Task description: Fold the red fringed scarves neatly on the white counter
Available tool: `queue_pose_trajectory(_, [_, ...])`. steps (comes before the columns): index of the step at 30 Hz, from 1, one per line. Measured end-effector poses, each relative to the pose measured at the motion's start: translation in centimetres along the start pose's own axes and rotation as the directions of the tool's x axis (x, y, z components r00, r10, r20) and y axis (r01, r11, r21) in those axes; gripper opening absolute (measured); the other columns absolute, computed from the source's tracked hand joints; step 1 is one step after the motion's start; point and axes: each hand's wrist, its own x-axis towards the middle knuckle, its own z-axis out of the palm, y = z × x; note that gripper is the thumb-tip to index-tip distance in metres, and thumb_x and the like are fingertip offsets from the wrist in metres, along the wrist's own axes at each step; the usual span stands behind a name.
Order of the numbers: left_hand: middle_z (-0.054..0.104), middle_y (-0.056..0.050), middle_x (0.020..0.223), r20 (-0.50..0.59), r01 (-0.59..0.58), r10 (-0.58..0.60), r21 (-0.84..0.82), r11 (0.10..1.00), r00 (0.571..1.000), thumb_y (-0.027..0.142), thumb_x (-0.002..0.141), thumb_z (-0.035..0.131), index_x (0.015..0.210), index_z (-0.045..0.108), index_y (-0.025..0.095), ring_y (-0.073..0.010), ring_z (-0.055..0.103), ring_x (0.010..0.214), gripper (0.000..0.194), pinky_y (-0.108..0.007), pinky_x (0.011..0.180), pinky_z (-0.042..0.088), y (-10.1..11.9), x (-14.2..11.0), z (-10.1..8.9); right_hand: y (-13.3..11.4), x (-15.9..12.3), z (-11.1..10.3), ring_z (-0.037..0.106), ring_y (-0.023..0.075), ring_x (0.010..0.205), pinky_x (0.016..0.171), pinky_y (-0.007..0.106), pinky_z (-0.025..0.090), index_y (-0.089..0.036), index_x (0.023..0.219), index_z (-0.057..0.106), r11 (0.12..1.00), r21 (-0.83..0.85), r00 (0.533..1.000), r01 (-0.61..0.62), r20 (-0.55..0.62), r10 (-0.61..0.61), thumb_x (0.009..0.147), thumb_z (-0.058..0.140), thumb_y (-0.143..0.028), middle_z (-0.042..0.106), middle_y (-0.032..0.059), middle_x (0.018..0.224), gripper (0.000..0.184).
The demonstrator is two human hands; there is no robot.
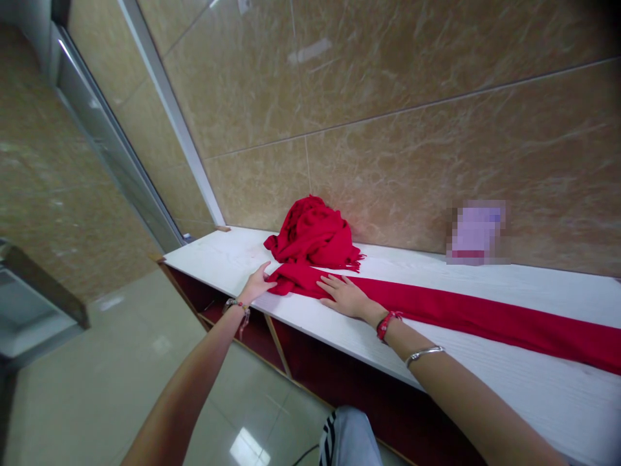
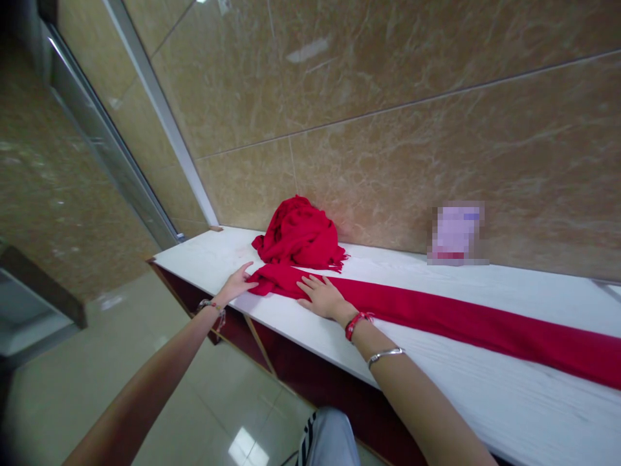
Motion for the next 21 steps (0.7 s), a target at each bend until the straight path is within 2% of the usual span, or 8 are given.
queue_pose_trajectory(2, [0.06, 0.0, 0.075, -0.043, -0.018, 0.025, 0.145, 0.989, 0.999, 0.019, 0.069, 0.06, 0.128, 0.04, 0.016, -0.0148, 0.059, 0.071, 0.063, -0.026, 0.07, 0.047, -0.1, 0.0, -0.8, 0.0, -0.2, 0.1, 0.027, 0.0253, 0.13, 0.104, 0.048, 0.02, -0.017, 0.135, 0.035, 1.0, -0.01, 1.0, -0.002, -0.017, 0.002, 0.089, 0.027, -0.048, 0.035, 0.0114, 0.139, 0.056])
queue_pose_trajectory(5, [0.061, -0.006, 0.091, -0.117, 0.001, 0.03, 0.262, 0.965, 0.993, 0.012, 0.07, 0.052, 0.124, 0.047, 0.017, -0.0185, 0.058, 0.089, 0.054, -0.03, 0.083, 0.043, -0.6, -0.3, -1.9, -0.2, -0.3, 0.1, 0.029, 0.0247, 0.129, 0.103, 0.048, 0.021, -0.018, 0.134, 0.036, 1.0, -0.013, 1.0, -0.006, -0.022, 0.005, 0.09, 0.027, -0.046, 0.036, 0.0103, 0.139, 0.053])
queue_pose_trajectory(9, [0.059, -0.01, 0.105, -0.134, 0.051, -0.009, 0.309, 0.95, 0.991, 0.02, 0.077, 0.048, 0.121, 0.049, 0.016, -0.022, 0.055, 0.1, 0.044, -0.032, 0.089, 0.04, -1.3, -0.5, -1.8, -0.5, -0.4, -0.1, 0.032, 0.0246, 0.127, 0.103, 0.048, 0.023, -0.017, 0.133, 0.038, 1.0, -0.015, 0.999, 0.009, -0.041, -0.009, 0.091, 0.028, -0.042, 0.038, 0.0112, 0.137, 0.05])
queue_pose_trajectory(13, [0.063, -0.007, 0.102, -0.085, 0.039, -0.014, 0.297, 0.954, 0.996, 0.031, 0.075, 0.056, 0.121, 0.048, 0.017, -0.019, 0.058, 0.092, 0.049, -0.026, 0.081, 0.045, -1.9, 0.1, -1.2, -0.7, -0.5, 0.0, 0.034, 0.0251, 0.126, 0.102, 0.047, 0.025, -0.016, 0.132, 0.04, 1.0, -0.02, 0.999, 0.008, -0.052, -0.009, 0.091, 0.03, -0.04, 0.039, 0.0122, 0.136, 0.049])
queue_pose_trajectory(17, [0.061, -0.008, 0.102, -0.14, 0.037, 0.008, 0.318, 0.947, 0.99, 0.019, 0.074, 0.052, 0.124, 0.045, 0.016, -0.0197, 0.057, 0.094, 0.05, -0.028, 0.084, 0.043, -2.1, 0.3, -1.8, -0.6, -0.4, 0.2, 0.036, 0.0255, 0.125, 0.102, 0.047, 0.026, -0.016, 0.131, 0.042, 1.0, -0.029, 0.998, 0.007, -0.068, -0.009, 0.09, 0.033, -0.038, 0.042, 0.012, 0.135, 0.047])
queue_pose_trajectory(19, [0.058, -0.01, 0.103, -0.187, 0.061, 0.013, 0.384, 0.921, 0.982, 0.012, 0.073, 0.049, 0.126, 0.044, 0.016, -0.0221, 0.055, 0.096, 0.053, -0.032, 0.086, 0.042, -2.0, 0.1, -2.1, -0.5, -0.3, 0.4, 0.037, 0.0247, 0.124, 0.102, 0.047, 0.027, -0.017, 0.13, 0.043, 0.999, -0.024, 0.996, 0.022, -0.081, -0.024, 0.09, 0.034, -0.038, 0.043, 0.0114, 0.134, 0.046])
queue_pose_trajectory(21, [0.055, -0.011, 0.105, -0.183, 0.066, 0.024, 0.47, 0.88, 0.983, 0.01, 0.072, 0.048, 0.128, 0.042, 0.018, -0.0233, 0.055, 0.096, 0.057, -0.033, 0.084, 0.043, -2.0, -0.1, -2.1, -0.5, -0.3, 0.5, 0.039, 0.0239, 0.123, 0.102, 0.046, 0.028, -0.018, 0.129, 0.044, 0.999, -0.016, 0.995, 0.042, -0.087, -0.043, 0.091, 0.034, -0.037, 0.044, 0.0105, 0.134, 0.044])
